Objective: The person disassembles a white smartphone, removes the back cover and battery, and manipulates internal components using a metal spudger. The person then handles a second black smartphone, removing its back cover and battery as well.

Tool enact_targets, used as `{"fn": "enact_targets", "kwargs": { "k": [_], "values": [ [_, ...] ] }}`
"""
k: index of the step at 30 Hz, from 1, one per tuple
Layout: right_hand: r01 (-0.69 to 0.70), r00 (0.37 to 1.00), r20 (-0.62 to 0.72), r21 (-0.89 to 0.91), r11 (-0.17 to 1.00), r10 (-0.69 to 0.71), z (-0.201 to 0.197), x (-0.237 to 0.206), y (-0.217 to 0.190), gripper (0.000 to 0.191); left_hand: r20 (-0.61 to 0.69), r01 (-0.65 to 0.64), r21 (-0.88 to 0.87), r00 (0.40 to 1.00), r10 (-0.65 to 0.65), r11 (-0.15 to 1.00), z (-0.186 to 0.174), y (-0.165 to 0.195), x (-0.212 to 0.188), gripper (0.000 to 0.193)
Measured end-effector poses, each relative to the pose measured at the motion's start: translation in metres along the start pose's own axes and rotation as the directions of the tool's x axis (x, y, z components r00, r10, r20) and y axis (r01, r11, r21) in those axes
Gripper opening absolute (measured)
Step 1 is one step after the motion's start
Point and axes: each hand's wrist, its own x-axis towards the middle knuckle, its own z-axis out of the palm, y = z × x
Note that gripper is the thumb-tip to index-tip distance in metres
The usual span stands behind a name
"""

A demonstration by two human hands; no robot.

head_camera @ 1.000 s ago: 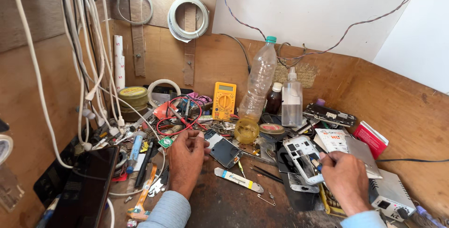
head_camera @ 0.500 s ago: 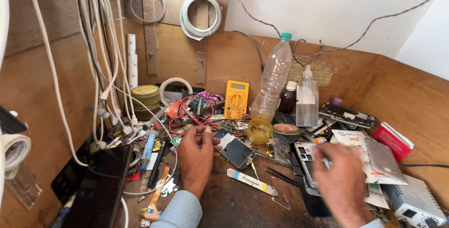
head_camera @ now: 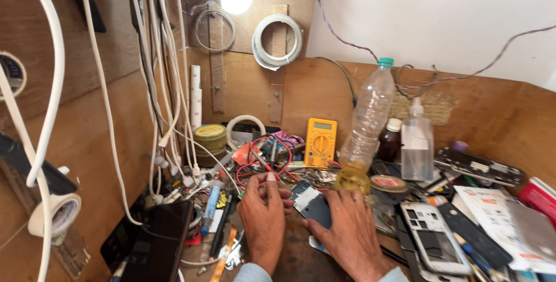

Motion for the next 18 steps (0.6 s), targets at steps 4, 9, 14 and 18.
{"fn": "enact_targets", "kwargs": {
  "k": [4,9,14,18],
  "values": [
    [-0.136,0.983,0.124,-0.030,0.990,0.138,-0.003,0.005,0.003,0.063,-0.041,0.061,-0.059,0.997,-0.064,0.996,0.000,-0.003,0.000,0.027],
    [-0.147,0.961,0.222,-0.101,0.984,0.166,-0.005,0.006,0.003,0.067,-0.038,0.066,-0.081,0.997,-0.069,0.994,0.003,-0.007,0.004,0.028],
    [-0.115,0.972,0.199,-0.045,0.992,0.122,-0.007,-0.001,0.006,0.062,-0.048,0.061,-0.069,0.997,-0.065,0.996,0.000,-0.007,0.005,0.028],
    [-0.167,0.972,0.169,0.020,0.986,0.161,-0.010,0.001,0.007,0.054,-0.044,0.100,-0.080,0.994,-0.104,0.992,-0.002,-0.005,0.004,0.028]
  ]
}}
